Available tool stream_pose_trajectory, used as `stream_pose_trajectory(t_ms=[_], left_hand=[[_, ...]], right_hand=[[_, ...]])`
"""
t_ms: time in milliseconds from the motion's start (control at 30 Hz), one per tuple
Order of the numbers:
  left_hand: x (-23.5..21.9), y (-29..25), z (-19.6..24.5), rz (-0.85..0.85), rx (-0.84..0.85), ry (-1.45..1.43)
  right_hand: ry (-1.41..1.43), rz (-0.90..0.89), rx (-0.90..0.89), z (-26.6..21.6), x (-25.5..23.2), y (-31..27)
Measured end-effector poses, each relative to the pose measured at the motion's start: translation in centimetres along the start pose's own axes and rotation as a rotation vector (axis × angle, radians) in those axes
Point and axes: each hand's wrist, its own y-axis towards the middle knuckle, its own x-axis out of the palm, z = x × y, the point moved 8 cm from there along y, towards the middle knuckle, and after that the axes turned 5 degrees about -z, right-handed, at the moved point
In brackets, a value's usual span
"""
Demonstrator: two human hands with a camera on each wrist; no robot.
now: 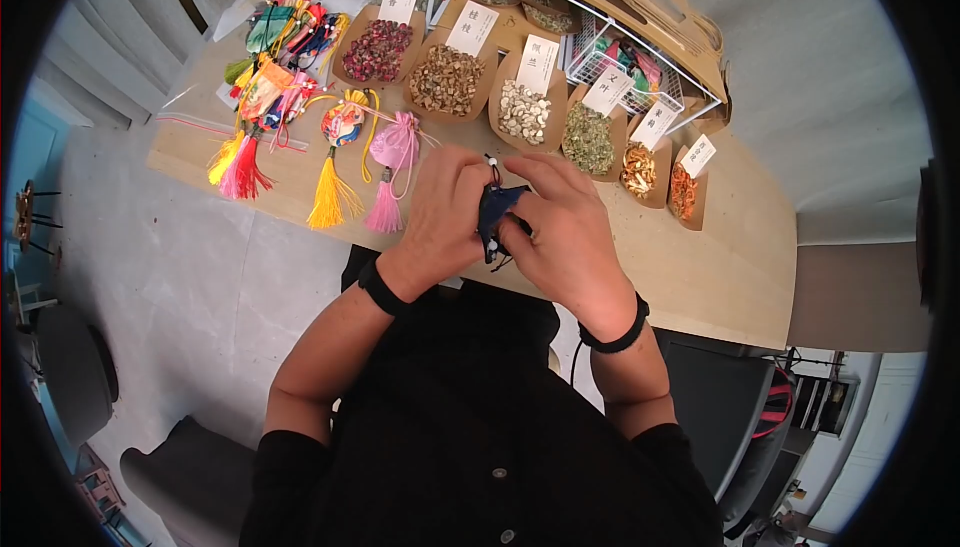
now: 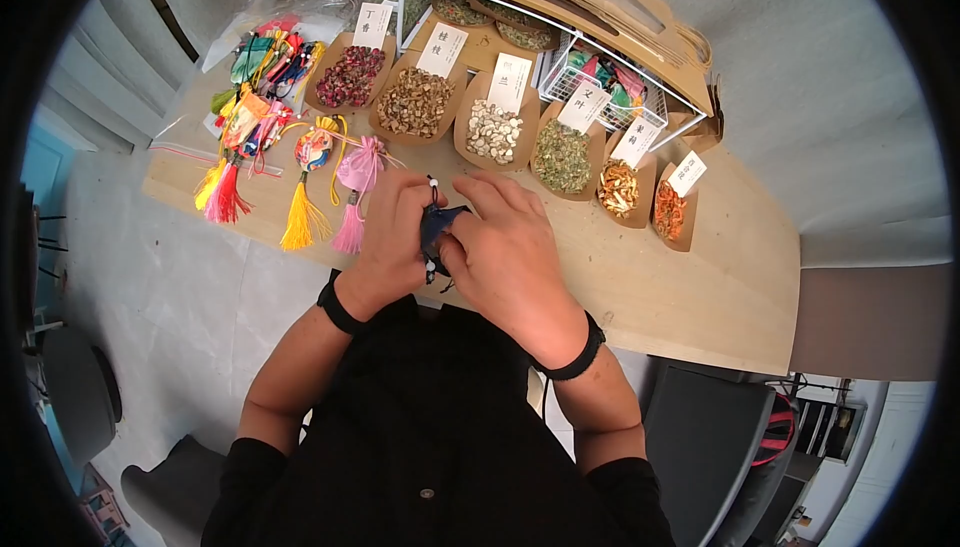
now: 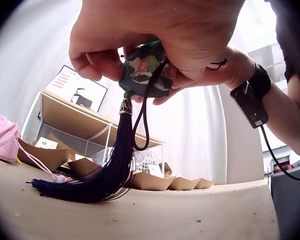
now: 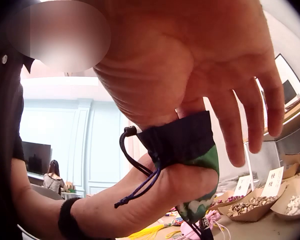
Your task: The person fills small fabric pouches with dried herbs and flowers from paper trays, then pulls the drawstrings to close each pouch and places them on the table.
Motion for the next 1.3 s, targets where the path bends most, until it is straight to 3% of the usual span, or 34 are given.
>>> stream_pose_trajectory(t_ms=[167,267,400,500,633,733,833,1033,1300], left_hand=[[0.0,0.2,0.4,-0.054,-0.08,0.034],[0.2,0.3,0.3,-0.075,-0.164,0.041],[1.3,-0.3,-1.7,-0.169,-0.348,0.022],[2.0,0.1,-2.3,-0.193,-0.421,0.026],[2.4,1.4,-2.4,-0.23,-0.464,0.089],[2.9,2.7,-2.8,-0.242,-0.432,0.138],[3.7,3.8,-3.5,-0.371,-0.601,0.104],[4.8,4.7,-4.3,-0.452,-0.705,0.162],[5.8,5.1,-5.2,-0.431,-0.707,0.173]], right_hand=[[0.024,-0.044,0.117,1.1,1.0,0.2],[0.288,-0.042,0.135,1.6,1.2,0.5],[0.579,0.099,0.156,4.0,1.1,0.5],[0.652,0.195,0.325,7.8,0.5,0.9],[0.348,0.13,0.406,13.4,1.0,2.2],[0.098,0.06,0.277,15.9,1.9,3.9],[0.042,-0.04,0.263,17.4,3.6,5.3],[-0.073,-0.238,0.275,18.1,6.4,7.0],[0.031,-0.212,0.205,18.9,7.7,7.5]])
